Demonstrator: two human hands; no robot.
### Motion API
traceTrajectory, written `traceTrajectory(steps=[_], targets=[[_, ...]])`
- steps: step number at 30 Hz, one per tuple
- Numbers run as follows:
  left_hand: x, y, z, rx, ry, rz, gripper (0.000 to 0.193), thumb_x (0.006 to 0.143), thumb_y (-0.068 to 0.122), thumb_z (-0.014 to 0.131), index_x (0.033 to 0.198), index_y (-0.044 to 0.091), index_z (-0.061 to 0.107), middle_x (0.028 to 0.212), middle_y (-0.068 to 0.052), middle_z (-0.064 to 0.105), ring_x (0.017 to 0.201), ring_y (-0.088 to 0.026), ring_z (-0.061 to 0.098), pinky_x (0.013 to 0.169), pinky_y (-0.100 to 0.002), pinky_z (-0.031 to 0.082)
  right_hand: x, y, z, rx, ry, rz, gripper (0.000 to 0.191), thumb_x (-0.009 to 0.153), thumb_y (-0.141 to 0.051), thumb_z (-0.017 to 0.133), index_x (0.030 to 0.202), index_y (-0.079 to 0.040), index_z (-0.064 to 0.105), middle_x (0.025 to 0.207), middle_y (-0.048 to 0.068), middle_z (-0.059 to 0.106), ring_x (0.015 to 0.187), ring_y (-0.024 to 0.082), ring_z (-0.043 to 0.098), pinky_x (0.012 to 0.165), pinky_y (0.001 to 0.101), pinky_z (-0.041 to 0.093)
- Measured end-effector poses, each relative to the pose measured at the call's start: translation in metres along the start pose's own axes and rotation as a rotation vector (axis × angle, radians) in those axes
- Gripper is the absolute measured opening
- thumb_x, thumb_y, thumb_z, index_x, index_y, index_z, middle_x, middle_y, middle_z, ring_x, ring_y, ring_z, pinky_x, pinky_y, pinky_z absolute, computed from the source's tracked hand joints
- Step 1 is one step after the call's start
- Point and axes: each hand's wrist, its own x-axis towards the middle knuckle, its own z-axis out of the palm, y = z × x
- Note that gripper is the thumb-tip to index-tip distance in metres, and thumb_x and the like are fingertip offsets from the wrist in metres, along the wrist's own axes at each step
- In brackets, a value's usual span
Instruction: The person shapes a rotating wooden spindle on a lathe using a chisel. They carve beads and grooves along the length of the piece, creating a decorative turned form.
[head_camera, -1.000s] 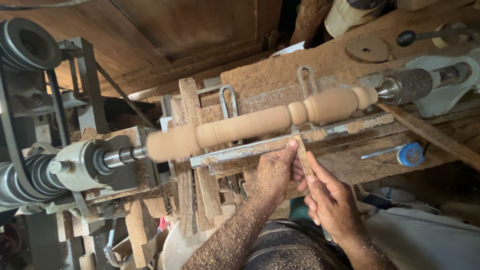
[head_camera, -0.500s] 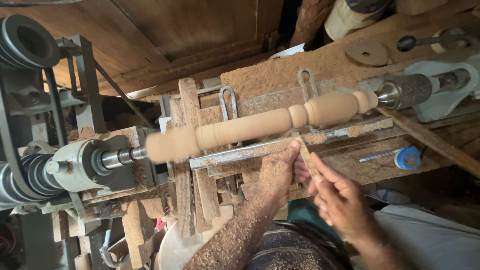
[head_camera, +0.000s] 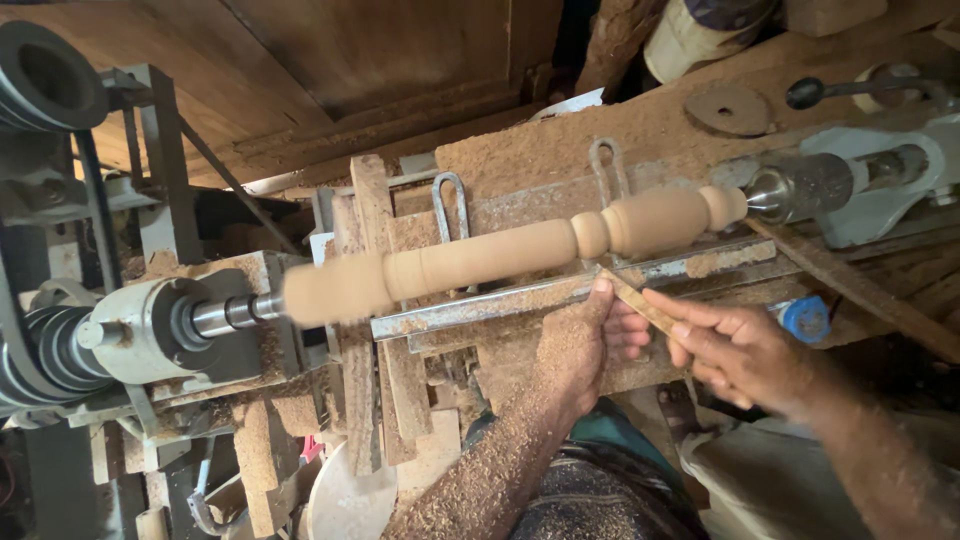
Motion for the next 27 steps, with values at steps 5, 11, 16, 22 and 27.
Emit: traceTrajectory(steps=[5,11,16,22,27], targets=[[0.009,-0.009,0.014,-0.018,-0.036,-0.029,0.049,0.106,0.049,0.053,0.101,0.003,0.068,0.087,-0.008,0.072,0.076,-0.016,0.070,0.069,-0.031,0.059,0.013,-0.009,-0.034,-0.110,-0.080,0.030,0.058,0.097,-0.025,0.055,0.155,-0.026,0.051,0.078,0.006,0.062,0.043,0.007,0.045,0.031,0.0227,0.042],[-0.001,0.000,0.014,0.032,-0.010,0.027,0.039,0.104,0.038,0.057,0.099,0.002,0.072,0.085,-0.009,0.074,0.073,-0.017,0.071,0.069,-0.032,0.059,0.008,0.018,-0.024,-0.072,-0.014,-0.004,0.053,0.099,-0.024,0.053,0.152,-0.027,0.050,0.074,0.008,0.065,0.039,0.008,0.041,0.030,0.0230,0.040],[-0.012,0.017,-0.014,0.230,0.060,0.096,0.034,0.099,0.033,0.064,0.087,0.003,0.075,0.078,-0.010,0.076,0.063,-0.017,0.068,0.064,-0.033,0.059,-0.006,0.054,0.067,0.179,0.141,-0.220,0.055,0.099,-0.019,0.049,0.154,-0.026,0.045,0.077,0.008,0.066,0.043,0.006,0.046,0.031,0.0215,0.043],[-0.017,0.012,-0.027,0.206,0.068,0.137,0.036,0.098,0.037,0.069,0.086,0.004,0.076,0.075,-0.005,0.073,0.062,-0.013,0.063,0.059,-0.028,0.051,-0.011,0.053,0.126,0.298,0.336,-0.276,0.054,0.102,-0.014,0.049,0.155,-0.023,0.046,0.081,0.006,0.060,0.052,0.007,0.047,0.038,0.0217,0.042],[-0.020,0.012,-0.027,0.166,0.097,0.135,0.032,0.098,0.034,0.068,0.090,0.003,0.076,0.077,-0.005,0.073,0.064,-0.013,0.063,0.060,-0.028,0.051,-0.010,0.040,0.129,0.371,0.319,-0.217,0.056,0.101,-0.013,0.049,0.155,-0.025,0.045,0.082,0.007,0.059,0.053,0.008,0.046,0.038,0.0231,0.041]])
